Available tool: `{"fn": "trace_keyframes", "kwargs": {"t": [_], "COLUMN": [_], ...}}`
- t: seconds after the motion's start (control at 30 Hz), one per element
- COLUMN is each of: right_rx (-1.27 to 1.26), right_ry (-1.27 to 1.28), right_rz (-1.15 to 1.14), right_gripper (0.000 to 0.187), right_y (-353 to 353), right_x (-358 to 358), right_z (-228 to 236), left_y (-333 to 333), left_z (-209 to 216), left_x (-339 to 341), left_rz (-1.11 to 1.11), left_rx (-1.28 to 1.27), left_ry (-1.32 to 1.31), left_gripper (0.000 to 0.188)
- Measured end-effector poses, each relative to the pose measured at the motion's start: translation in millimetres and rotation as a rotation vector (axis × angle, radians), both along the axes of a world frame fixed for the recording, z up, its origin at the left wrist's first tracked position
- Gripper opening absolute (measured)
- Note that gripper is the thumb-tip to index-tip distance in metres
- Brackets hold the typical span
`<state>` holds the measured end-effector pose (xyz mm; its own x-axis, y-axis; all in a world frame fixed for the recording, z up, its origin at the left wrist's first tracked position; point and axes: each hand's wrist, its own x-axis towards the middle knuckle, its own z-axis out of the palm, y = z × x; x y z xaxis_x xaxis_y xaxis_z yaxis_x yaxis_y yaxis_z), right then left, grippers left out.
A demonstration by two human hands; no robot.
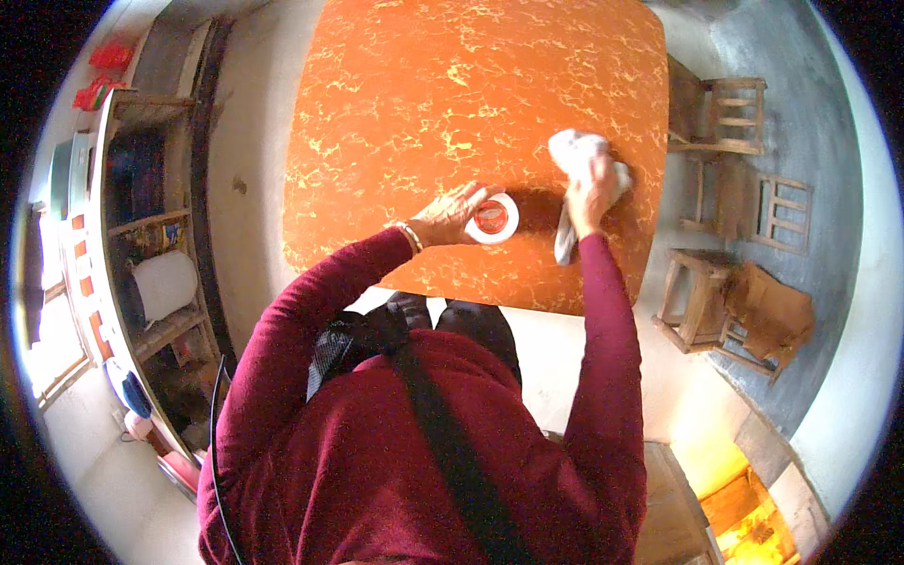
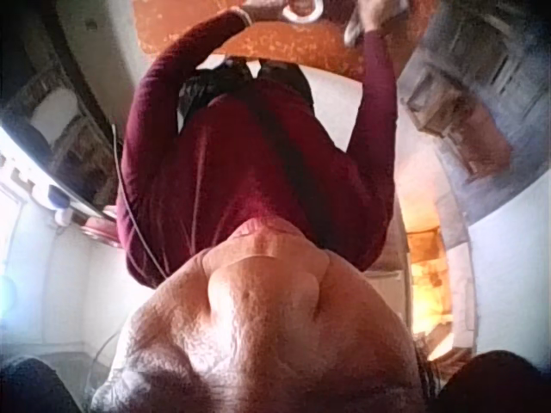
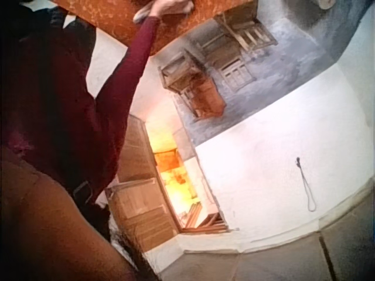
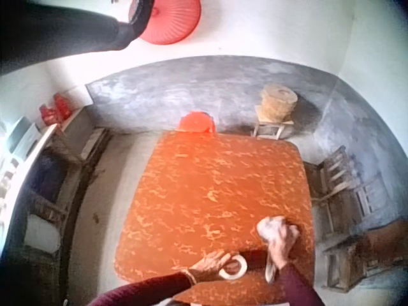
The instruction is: The person washes a cloth in a sink, wrings it out, and then uses it to wipe a table surface. The person moves from the sink area to a table, wiping the surface thoroughly with the damp cloth.
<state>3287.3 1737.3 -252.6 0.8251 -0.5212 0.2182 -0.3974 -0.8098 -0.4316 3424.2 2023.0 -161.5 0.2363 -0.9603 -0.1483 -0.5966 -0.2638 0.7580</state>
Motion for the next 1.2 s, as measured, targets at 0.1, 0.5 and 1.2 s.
{"fn": "trace_keyframes", "kwargs": {"t": [0.1, 0.5, 1.2], "right_rx": [0.116, 0.238, 0.029], "right_ry": [0.192, 0.362, 0.109], "right_rz": [-0.687, 0.281, 0.848], "right_gripper": [0.061, 0.061, 0.041], "right_y": [8, 304, 365], "right_x": [65, 186, 128], "right_z": [25, 34, 21], "left_y": [9, 224, 335], "left_z": [39, -31, -94], "left_x": [1, 103, 66], "left_rz": [-0.022, 0.773, 0.862], "left_rx": [0.127, 0.389, 0.346], "left_ry": [-0.117, -0.345, -0.038], "left_gripper": [0.117, 0.113, 0.127]}}
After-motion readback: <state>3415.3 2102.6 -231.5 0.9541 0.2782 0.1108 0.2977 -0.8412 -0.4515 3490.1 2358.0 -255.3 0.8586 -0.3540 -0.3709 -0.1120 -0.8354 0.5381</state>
